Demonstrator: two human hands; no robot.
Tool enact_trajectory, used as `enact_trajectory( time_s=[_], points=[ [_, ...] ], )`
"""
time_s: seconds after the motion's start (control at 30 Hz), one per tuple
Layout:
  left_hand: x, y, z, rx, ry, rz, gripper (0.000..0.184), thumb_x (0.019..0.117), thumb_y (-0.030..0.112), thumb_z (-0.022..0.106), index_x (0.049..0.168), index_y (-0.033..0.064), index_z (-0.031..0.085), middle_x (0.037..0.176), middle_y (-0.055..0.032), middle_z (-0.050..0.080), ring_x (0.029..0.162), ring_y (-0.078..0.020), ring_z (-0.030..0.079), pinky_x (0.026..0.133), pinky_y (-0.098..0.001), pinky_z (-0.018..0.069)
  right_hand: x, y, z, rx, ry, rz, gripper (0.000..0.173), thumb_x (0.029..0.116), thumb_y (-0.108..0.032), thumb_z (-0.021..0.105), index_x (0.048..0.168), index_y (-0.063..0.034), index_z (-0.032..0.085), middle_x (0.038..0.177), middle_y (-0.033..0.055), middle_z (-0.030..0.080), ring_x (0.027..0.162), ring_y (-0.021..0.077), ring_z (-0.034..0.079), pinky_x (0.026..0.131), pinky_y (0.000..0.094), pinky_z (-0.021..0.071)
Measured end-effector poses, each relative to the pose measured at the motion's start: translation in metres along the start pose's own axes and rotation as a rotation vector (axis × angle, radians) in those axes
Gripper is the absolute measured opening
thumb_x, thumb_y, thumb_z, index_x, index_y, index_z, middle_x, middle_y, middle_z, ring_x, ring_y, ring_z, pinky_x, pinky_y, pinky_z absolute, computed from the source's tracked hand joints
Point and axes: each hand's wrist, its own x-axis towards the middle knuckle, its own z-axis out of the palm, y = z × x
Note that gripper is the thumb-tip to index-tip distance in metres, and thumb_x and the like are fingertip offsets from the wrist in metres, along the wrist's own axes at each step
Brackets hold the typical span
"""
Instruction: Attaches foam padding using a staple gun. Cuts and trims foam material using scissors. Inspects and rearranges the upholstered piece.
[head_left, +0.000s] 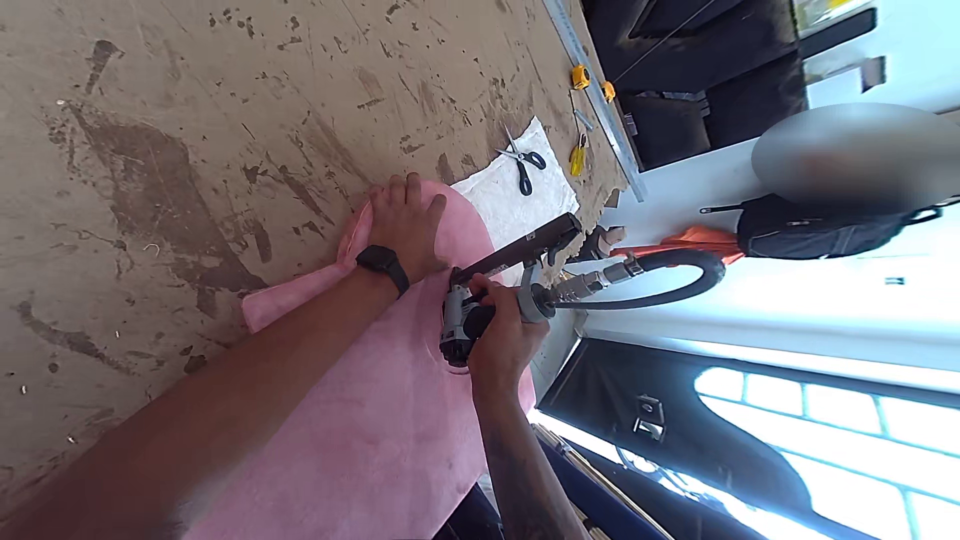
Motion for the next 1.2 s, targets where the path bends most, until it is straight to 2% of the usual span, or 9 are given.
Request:
enact_trajectory(
  time_s=[0.3, 0.47, 0.53, 0.6, 0.67, 0.83, 0.9, 1.0, 1.2],
  points=[
    [0.001, -0.002, 0.001, -0.01, -0.008, 0.024, 0.107, 0.0605, 0.078, 0.077, 0.153, 0.0333, 0.046, 0.164, -0.0243, 0.025, 0.15, -0.0486, 0.024, 0.112, -0.0773, 0.021, 0.001, 0.002, 0.001, 0.059, -0.016, -0.002, 0.016, 0.0971, -0.01, 0.06, 0.09, 0.0025, 0.066, 0.092, 0.0219, 0.075, 0.086, 0.0359, 0.075, 0.078, 0.0507, 0.0614],
    [-0.001, -0.009, -0.001, -0.011, -0.026, 0.054, 0.094, 0.0703, 0.074, 0.075, 0.152, 0.0353, 0.048, 0.166, -0.02, 0.024, 0.151, -0.045, 0.025, 0.114, -0.0724, 0.0227, -0.003, 0.005, -0.004, -0.017, -0.018, -0.026, 0.016, 0.0981, -0.015, 0.061, 0.088, -0.0039, 0.067, 0.088, 0.015, 0.075, 0.077, 0.0282, 0.073, 0.068, 0.0443, 0.0595],
    [-0.002, -0.01, -0.001, -0.011, -0.031, 0.058, 0.088, 0.0755, 0.072, 0.073, 0.152, 0.0362, 0.048, 0.167, -0.0192, 0.024, 0.151, -0.0445, 0.025, 0.114, -0.0721, 0.0235, -0.005, 0.003, -0.011, -0.028, -0.074, -0.014, 0.017, 0.0999, -0.018, 0.06, 0.092, -0.0054, 0.068, 0.092, 0.0138, 0.076, 0.082, 0.0277, 0.074, 0.071, 0.0447, 0.0603],
    [-0.004, -0.012, -0.003, -0.014, -0.016, 0.057, 0.08, 0.08, 0.068, 0.072, 0.15, 0.0361, 0.05, 0.167, -0.0184, 0.026, 0.151, -0.0439, 0.026, 0.114, -0.0708, 0.0251, -0.004, 0.002, -0.016, 0.002, -0.132, -0.013, 0.017, 0.1003, -0.016, 0.057, 0.095, -0.0025, 0.067, 0.099, 0.0169, 0.076, 0.091, 0.0324, 0.075, 0.081, 0.0494, 0.0615],
    [-0.003, -0.012, -0.004, -0.027, 0.005, 0.056, 0.072, 0.0846, 0.063, 0.07, 0.149, 0.0349, 0.053, 0.165, -0.019, 0.028, 0.15, -0.044, 0.027, 0.114, -0.0711, 0.0262, -0.001, 0.002, -0.016, 0.033, -0.151, -0.013, 0.017, 0.0991, -0.013, 0.057, 0.095, 0.0004, 0.066, 0.1, 0.0202, 0.076, 0.094, 0.0362, 0.075, 0.084, 0.0522, 0.0608],
    [-0.003, -0.01, -0.003, -0.004, -0.011, 0.053, 0.059, 0.0962, 0.056, 0.059, 0.15, 0.0341, 0.05, 0.166, -0.0188, 0.027, 0.151, -0.0433, 0.026, 0.115, -0.0706, 0.0249, 0.004, 0.003, -0.018, 0.028, -0.192, -0.019, 0.015, 0.099, -0.015, 0.057, 0.095, -0.0029, 0.065, 0.099, 0.018, 0.076, 0.091, 0.0331, 0.074, 0.081, 0.0491, 0.0605],
    [-0.002, -0.01, -0.003, 0.015, 0.001, 0.046, 0.056, 0.0989, 0.054, 0.054, 0.151, 0.0339, 0.05, 0.166, -0.0185, 0.027, 0.151, -0.0431, 0.027, 0.115, -0.0703, 0.0246, 0.009, 0.004, -0.019, 0.077, -0.223, -0.019, 0.014, 0.0978, -0.013, 0.057, 0.097, -0.0001, 0.063, 0.099, 0.0216, 0.075, 0.092, 0.036, 0.074, 0.082, 0.0507, 0.0599],
    [-0.003, -0.011, -0.003, 0.02, 0.012, 0.04, 0.052, 0.1009, 0.051, 0.051, 0.15, 0.0343, 0.051, 0.166, -0.0172, 0.028, 0.15, -0.0425, 0.028, 0.115, -0.0697, 0.0242, 0.009, 0.005, -0.017, 0.157, -0.272, -0.025, 0.011, 0.0952, -0.008, 0.056, 0.094, 0.0028, 0.06, 0.094, 0.0264, 0.072, 0.09, 0.0415, 0.073, 0.082, 0.0552, 0.0602],
    [-0.003, -0.009, 0.002, 0.011, 0.024, 0.037, 0.047, 0.1034, 0.045, 0.045, 0.149, 0.0353, 0.051, 0.166, -0.0162, 0.029, 0.151, -0.0411, 0.028, 0.116, -0.0684, 0.0246, 0.014, 0.004, -0.021, 0.104, -0.267, -0.032, 0.012, 0.0968, -0.008, 0.056, 0.096, 0.003, 0.061, 0.094, 0.0258, 0.073, 0.089, 0.041, 0.073, 0.082, 0.0541, 0.0607]
  ],
)
